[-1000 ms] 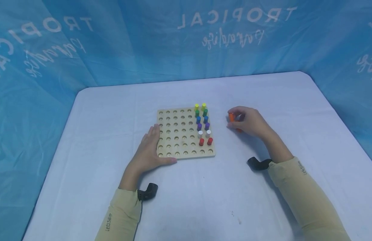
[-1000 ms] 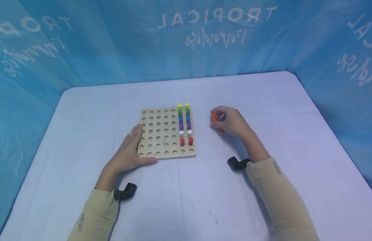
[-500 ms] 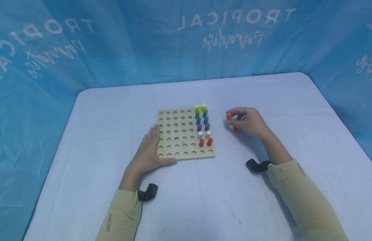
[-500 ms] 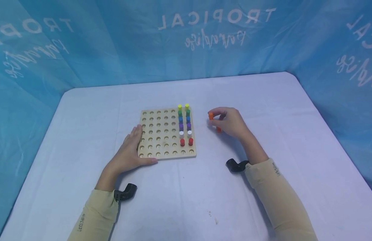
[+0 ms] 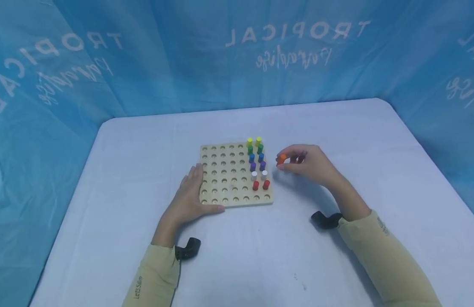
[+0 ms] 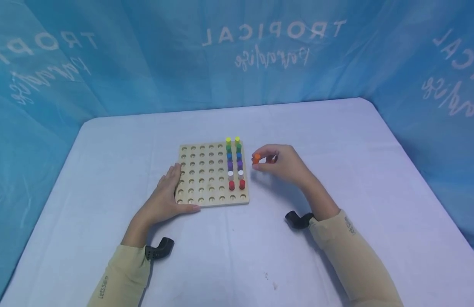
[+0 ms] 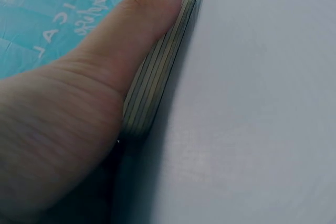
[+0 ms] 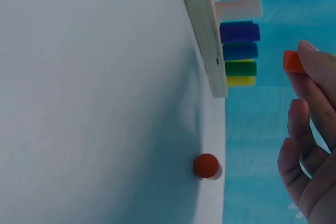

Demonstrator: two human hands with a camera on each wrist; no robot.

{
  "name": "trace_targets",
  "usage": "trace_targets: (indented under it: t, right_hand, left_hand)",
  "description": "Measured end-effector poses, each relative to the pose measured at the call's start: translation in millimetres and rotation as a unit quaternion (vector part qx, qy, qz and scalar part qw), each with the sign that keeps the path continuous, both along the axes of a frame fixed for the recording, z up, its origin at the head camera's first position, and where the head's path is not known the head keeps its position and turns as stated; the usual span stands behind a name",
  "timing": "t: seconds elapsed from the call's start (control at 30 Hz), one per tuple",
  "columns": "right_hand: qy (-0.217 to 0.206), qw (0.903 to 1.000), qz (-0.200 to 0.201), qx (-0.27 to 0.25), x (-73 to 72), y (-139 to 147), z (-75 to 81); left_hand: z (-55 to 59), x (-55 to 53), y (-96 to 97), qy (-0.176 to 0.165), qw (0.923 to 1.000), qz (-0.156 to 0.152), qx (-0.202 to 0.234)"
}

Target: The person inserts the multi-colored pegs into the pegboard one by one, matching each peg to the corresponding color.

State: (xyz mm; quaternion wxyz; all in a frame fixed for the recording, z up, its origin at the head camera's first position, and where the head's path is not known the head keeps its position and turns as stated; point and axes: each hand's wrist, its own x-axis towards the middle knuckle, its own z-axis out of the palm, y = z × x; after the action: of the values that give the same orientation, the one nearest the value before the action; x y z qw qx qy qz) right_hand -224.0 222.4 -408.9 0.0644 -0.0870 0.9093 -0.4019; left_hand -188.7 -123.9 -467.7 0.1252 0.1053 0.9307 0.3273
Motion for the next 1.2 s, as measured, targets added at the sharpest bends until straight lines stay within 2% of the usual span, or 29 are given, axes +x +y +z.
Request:
trace_targets:
  t: [0.27,0.5,0.6,0.73,0.87,1.2]
  right_hand:
    - [-0.001,0.9996,0.029,0.005,13.0,-13,7.3]
    - [-0.011,0.9959,0.090,-0.006,20.6,-26,5.6]
    - [-0.014,0.9919,0.126,-0.012,24.6,-32,5.5]
    - [-0.032,0.9820,0.184,-0.027,29.2,-42,3.7]
    - [-0.027,0.9738,0.226,-0.011,32.6,-49,-0.8]
    - [0.022,0.9703,0.230,0.070,35.8,-56,-5.3]
  left_hand:
    - [1.3,3.0,0.2,0.002,1.0000,0.002,0.003]
    - [1.2,4.6,0.3,0.003,0.9999,0.006,0.010]
    - [1.1,4.7,0.2,0.006,0.9999,0.005,0.010]
    - [0.9,5.1,-0.1,0.007,0.9999,0.005,0.010]
    - [0.1,5.8,0.2,0.007,0.9999,0.006,0.009]
    - [0.4,5.6,-0.3,0.009,0.9999,0.004,0.011]
